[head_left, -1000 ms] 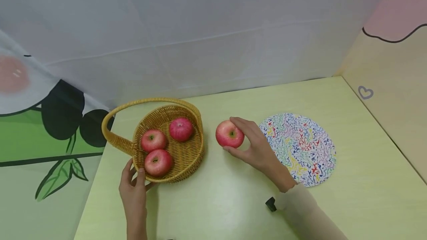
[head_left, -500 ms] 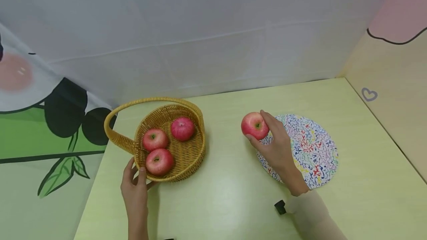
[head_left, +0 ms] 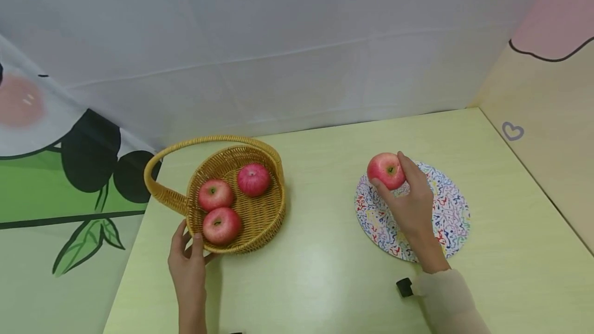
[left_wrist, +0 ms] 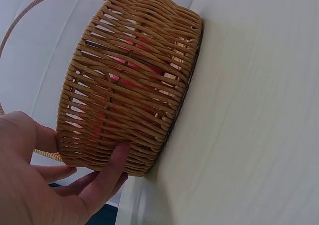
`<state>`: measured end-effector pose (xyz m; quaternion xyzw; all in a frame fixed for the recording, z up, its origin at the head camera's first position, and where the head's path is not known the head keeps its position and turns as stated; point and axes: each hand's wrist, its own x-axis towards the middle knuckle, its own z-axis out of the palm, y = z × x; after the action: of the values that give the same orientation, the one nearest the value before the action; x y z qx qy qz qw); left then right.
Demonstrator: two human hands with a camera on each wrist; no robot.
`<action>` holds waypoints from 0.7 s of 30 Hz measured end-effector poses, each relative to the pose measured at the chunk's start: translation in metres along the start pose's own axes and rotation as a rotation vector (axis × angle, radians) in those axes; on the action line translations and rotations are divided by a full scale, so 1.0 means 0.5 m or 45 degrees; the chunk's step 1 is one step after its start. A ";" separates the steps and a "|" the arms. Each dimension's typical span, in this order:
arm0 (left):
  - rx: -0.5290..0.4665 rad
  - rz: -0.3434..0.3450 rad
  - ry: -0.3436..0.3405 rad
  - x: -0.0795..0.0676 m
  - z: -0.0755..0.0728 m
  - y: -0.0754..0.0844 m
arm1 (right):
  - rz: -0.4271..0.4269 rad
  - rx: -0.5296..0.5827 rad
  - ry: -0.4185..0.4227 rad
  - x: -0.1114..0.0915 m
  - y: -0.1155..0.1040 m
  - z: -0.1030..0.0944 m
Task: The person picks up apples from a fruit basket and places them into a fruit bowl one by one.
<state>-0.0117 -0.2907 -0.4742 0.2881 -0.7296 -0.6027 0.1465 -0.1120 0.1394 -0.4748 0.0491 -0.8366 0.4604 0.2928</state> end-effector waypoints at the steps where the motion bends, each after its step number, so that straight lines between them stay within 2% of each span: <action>1: 0.001 0.000 0.000 0.000 0.000 0.000 | 0.022 -0.001 0.003 0.000 0.006 -0.003; 9: -0.002 0.014 0.003 -0.001 0.002 -0.002 | 0.190 -0.063 -0.012 0.001 0.043 -0.022; 16: -0.002 0.018 0.004 -0.003 0.002 0.000 | 0.328 -0.147 -0.070 -0.002 0.055 -0.031; 21: -0.003 0.019 0.007 -0.003 0.002 0.000 | 0.378 -0.160 -0.097 -0.004 0.063 -0.034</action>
<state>-0.0109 -0.2888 -0.4743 0.2841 -0.7307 -0.6016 0.1532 -0.1137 0.1707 -0.4922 -0.0761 -0.8723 0.4431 0.1921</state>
